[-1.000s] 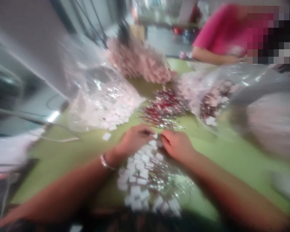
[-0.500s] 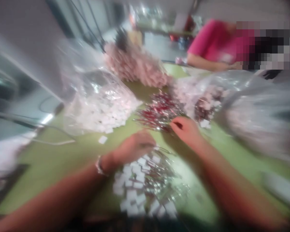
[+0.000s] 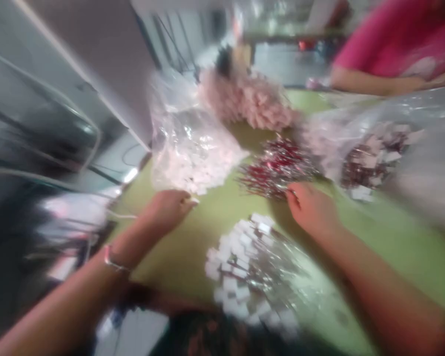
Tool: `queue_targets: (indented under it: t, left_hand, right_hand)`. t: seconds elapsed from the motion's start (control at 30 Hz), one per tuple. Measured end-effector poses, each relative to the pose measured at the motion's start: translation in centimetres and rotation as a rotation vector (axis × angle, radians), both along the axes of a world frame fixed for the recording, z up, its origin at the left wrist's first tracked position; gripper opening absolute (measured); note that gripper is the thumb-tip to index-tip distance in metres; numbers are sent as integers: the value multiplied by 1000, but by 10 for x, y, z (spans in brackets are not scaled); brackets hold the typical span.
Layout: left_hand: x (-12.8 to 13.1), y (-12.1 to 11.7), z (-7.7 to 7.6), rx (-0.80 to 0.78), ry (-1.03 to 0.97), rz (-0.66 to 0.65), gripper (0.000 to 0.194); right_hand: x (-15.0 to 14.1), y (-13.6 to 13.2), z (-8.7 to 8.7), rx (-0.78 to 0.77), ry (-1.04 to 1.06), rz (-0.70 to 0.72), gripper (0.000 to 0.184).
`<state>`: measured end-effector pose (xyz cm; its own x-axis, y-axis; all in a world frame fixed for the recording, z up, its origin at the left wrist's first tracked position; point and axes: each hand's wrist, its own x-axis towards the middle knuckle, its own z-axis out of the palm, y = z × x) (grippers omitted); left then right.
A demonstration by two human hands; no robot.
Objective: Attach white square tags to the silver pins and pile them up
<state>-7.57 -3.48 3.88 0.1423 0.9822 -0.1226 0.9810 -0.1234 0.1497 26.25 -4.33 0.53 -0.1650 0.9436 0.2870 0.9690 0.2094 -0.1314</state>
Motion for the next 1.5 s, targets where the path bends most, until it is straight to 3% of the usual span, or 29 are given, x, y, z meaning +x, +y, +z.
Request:
queue_targets:
  t: [0.13,0.2,0.43,0.5,0.6,0.73,0.93,1.23,1.5]
  left_hand:
    - [-4,-2,-41,174,-121,-104,29]
    - [-1,0,-53,234,-198,-186,28]
    - [29,13,-60,278,-335,-452,23]
    - [46,19,-58,232,-419,-431,20]
    - [73,26,-53,125,-667,-295,16]
    - [102,27,-47,-160,-1064,-159,26]
    - [115,17,-55,-431,-1390,-116,29]
    - [110,14,-54,-279,-1157,-201,26]
    - [128,6,-57,-220,-1108,-235,20]
  right_hand:
    - [-8,-6,2,-59,10,15,18]
    - [-10,-8,2,-61,59,79,19]
    - [-14,-15,13,-168,192,166,21]
    - [-17,-17,17,-204,212,158,22]
    - [-18,-17,19,-273,288,155,24]
    - [-17,-14,19,-386,477,124,22]
    - [-20,-14,22,-541,643,103,22]
    - [-24,-16,27,-848,787,-31,20]
    - [-29,-18,16,-638,649,70,22]
